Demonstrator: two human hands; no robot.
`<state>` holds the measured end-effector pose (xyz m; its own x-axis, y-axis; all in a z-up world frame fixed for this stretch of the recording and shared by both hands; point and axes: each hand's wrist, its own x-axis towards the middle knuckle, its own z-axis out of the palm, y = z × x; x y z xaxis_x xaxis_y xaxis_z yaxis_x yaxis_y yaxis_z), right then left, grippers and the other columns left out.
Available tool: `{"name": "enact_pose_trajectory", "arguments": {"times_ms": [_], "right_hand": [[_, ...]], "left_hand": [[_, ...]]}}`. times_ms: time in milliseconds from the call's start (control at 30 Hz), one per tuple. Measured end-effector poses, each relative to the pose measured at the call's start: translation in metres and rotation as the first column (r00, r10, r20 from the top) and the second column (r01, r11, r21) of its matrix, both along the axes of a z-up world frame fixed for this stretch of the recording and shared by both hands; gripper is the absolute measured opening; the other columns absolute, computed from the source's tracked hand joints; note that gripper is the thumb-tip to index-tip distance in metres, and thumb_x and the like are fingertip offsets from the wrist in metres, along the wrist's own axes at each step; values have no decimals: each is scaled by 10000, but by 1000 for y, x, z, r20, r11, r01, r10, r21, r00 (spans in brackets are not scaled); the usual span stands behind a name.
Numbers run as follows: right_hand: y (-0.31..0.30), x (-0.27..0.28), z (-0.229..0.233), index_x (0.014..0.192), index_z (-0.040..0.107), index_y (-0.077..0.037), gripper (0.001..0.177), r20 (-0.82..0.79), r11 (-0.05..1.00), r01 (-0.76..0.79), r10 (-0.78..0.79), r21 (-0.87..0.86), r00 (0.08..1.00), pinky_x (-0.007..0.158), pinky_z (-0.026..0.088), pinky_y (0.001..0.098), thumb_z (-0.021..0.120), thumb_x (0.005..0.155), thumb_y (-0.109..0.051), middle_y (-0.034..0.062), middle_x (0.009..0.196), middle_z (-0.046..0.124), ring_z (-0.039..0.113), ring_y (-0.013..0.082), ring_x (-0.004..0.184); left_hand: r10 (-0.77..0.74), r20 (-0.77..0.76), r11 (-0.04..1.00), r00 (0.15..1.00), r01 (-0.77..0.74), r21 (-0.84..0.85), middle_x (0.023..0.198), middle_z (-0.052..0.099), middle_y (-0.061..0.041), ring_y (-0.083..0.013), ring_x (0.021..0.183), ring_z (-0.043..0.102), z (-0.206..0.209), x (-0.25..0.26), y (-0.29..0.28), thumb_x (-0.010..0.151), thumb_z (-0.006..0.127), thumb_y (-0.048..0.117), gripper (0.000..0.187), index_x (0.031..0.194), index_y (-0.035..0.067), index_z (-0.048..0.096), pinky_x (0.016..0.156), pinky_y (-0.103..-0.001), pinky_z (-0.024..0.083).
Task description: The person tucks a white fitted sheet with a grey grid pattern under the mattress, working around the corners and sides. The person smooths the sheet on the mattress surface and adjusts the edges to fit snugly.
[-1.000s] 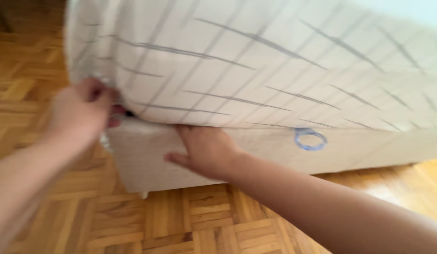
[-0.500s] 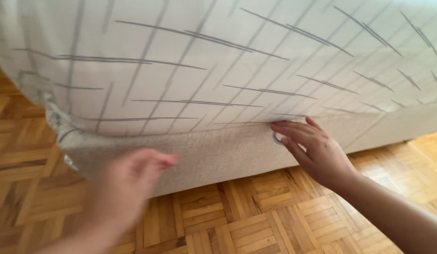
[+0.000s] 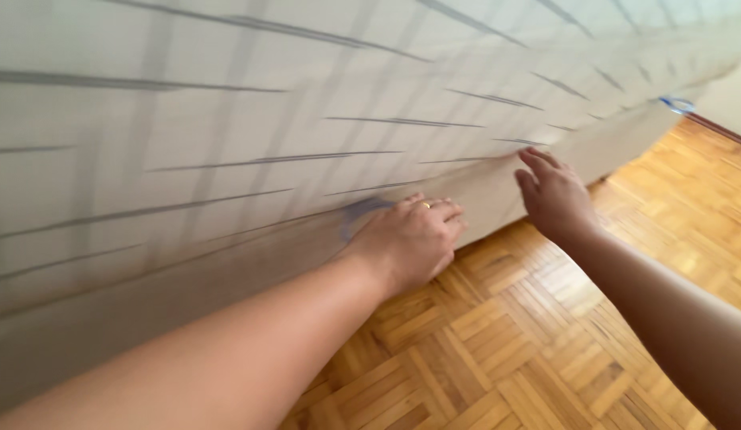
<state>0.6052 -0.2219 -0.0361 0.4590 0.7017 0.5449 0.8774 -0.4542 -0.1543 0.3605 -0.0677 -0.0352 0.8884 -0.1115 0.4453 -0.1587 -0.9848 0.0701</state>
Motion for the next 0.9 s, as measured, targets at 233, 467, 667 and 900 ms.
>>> {"name": "enact_pose_trajectory", "arguments": {"times_ms": [233, 467, 667, 900], "right_hand": [[1, 74, -30, 1521, 403, 1, 579, -23, 990, -37, 34, -134, 999, 1207, 263, 476, 474, 1051, -330, 222, 1598, 368, 290, 370, 1512], [36, 104, -31, 1401, 547, -18, 499, -124, 987, -43, 24, -153, 992, 1231, 226, 497, 408, 1068, -362, 201, 1500, 497, 354, 378, 1460], [82, 138, -26, 1279, 682, -129, 438, -7, 900, 82, -94, -427, 996, 1218, 179, 551, 408, 999, -324, 133, 1425, 586, 420, 345, 1398], [48, 104, -22, 1328, 635, -61, 474, -164, 989, 34, -58, -142, 985, 1205, 122, 552, 429, 1032, -368, 197, 1429, 539, 331, 380, 1412]], "left_hand": [[221, -158, 969, 962, -198, 146, 1640, 277, -175, -298, 1495, 265, -26, 98, -6, 919, 600, 264, 655, 1488, 14, 394, 1200, -458, 221], [457, -242, 885, 856, -411, 216, 1662, 149, -144, -278, 1500, 207, -20, 131, -31, 916, 580, 541, 999, 1593, 1, 81, 1198, -441, 206], [614, -263, 789, 744, -588, 180, 1533, 453, -168, -308, 1335, 525, 2, 164, -34, 940, 548, 595, 841, 1523, 24, 344, 1060, -416, 459], [585, -491, 726, 646, -686, -37, 1336, 657, -175, -271, 1183, 677, 6, 189, -31, 1002, 552, 611, 663, 1331, 36, 587, 943, -398, 573]]}}
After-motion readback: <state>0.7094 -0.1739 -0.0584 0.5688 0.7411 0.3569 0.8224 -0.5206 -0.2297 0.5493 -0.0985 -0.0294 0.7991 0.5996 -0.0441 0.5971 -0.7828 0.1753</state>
